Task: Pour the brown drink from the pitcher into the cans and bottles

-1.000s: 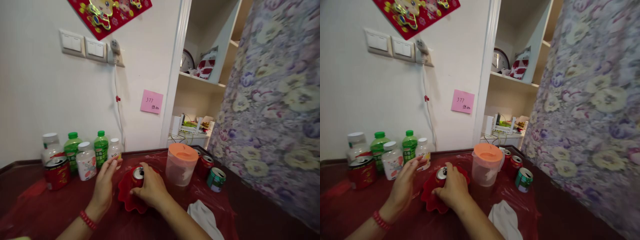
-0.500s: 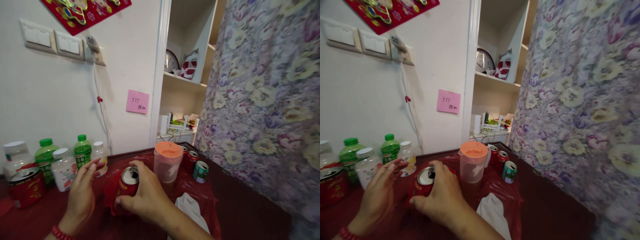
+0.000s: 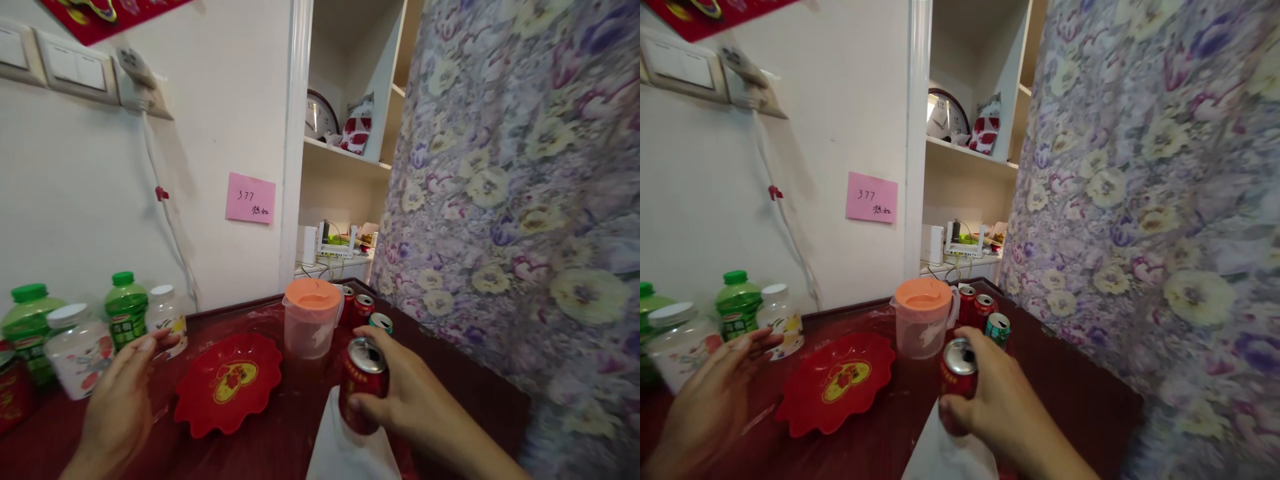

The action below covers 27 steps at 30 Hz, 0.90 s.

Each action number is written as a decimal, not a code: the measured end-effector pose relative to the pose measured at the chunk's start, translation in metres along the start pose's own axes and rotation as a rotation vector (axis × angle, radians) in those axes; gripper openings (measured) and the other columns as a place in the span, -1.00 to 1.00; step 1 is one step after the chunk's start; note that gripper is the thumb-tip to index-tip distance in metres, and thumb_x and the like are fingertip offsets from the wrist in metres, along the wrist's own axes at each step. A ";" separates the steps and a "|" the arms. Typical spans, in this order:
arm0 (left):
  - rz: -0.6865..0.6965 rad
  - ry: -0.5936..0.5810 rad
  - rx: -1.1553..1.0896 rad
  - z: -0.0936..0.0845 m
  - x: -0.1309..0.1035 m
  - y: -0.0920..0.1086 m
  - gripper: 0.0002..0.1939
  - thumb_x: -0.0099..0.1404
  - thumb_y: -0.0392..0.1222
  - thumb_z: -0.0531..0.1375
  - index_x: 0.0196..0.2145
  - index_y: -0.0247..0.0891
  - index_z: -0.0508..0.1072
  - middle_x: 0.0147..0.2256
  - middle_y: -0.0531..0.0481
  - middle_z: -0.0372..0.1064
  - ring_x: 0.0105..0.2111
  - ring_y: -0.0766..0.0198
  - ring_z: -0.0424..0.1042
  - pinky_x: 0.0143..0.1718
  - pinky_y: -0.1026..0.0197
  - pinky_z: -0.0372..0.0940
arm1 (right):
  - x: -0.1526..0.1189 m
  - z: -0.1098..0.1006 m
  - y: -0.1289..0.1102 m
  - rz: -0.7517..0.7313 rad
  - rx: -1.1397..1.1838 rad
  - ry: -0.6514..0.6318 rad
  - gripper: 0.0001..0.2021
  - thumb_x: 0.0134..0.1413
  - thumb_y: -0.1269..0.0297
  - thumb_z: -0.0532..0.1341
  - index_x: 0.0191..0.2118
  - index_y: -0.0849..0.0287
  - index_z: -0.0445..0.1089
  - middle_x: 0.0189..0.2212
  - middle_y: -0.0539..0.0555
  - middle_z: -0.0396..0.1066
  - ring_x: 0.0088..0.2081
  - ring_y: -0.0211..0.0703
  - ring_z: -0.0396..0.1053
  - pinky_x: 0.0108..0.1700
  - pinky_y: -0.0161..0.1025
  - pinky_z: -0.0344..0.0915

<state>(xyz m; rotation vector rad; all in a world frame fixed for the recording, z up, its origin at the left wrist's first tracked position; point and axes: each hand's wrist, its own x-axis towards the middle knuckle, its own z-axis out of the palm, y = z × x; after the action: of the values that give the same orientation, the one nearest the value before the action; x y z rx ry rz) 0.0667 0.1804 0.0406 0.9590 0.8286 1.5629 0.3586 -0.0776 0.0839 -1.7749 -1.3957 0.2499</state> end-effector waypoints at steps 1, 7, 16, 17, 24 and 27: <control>-0.001 -0.003 0.001 0.000 0.000 -0.001 -0.54 -0.03 0.21 0.55 -0.27 -0.09 0.63 -0.22 0.11 0.62 0.00 0.08 0.47 0.06 0.16 0.32 | 0.002 -0.006 0.011 0.041 -0.053 0.028 -0.29 -0.12 0.31 0.40 0.25 -0.02 0.37 0.13 0.12 0.51 0.10 0.20 0.49 0.14 0.02 0.36; 0.011 -0.018 0.035 -0.006 0.005 -0.010 -0.70 0.14 0.12 0.46 -0.27 -0.09 0.65 -0.19 0.07 0.64 -0.01 0.06 0.51 0.19 0.07 0.32 | 0.027 -0.021 0.064 0.145 -0.240 0.092 -0.26 -0.09 0.31 0.41 0.29 0.04 0.33 0.13 0.15 0.50 0.12 0.17 0.48 0.13 0.00 0.33; 0.032 -0.072 0.063 -0.013 0.008 -0.019 -0.83 0.28 0.02 0.39 -0.23 -0.07 0.66 -0.19 0.11 0.67 -0.09 0.13 0.56 0.00 0.16 0.45 | 0.084 0.007 0.100 0.098 -0.270 0.063 -0.25 -0.17 0.41 0.50 0.24 0.16 0.39 0.13 0.20 0.48 0.14 0.12 0.45 0.17 -0.07 0.30; 0.034 -0.081 0.069 -0.014 0.008 -0.020 -0.82 0.27 0.02 0.40 -0.22 -0.07 0.65 -0.19 0.11 0.67 -0.09 0.12 0.56 -0.06 0.16 0.48 | 0.088 0.011 0.102 0.098 -0.271 0.068 -0.27 -0.16 0.40 0.51 0.22 0.17 0.40 0.12 0.19 0.49 0.13 0.11 0.45 0.17 -0.08 0.30; -0.003 -0.109 0.090 -0.016 0.006 -0.022 -0.70 0.24 0.18 0.43 -0.19 -0.03 0.68 -0.16 0.08 0.69 -0.12 0.12 0.58 -0.21 0.22 0.53 | 0.109 0.029 0.114 0.144 -0.292 0.087 -0.30 -0.12 0.35 0.56 0.19 0.23 0.40 0.08 0.25 0.51 0.09 0.14 0.48 0.14 -0.09 0.32; -0.003 -0.110 0.100 -0.017 0.006 -0.021 -0.71 0.24 0.18 0.43 -0.19 0.00 0.69 -0.16 0.11 0.70 -0.11 0.13 0.58 -0.20 0.23 0.54 | 0.112 0.033 0.117 0.157 -0.310 0.100 -0.28 -0.08 0.33 0.55 0.23 0.22 0.38 0.12 0.27 0.50 0.13 0.15 0.47 0.17 -0.07 0.31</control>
<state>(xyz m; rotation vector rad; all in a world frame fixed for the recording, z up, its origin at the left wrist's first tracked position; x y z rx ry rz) 0.0596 0.1902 0.0151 1.1053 0.8364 1.4635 0.4613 0.0339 0.0172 -2.1242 -1.2774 0.0260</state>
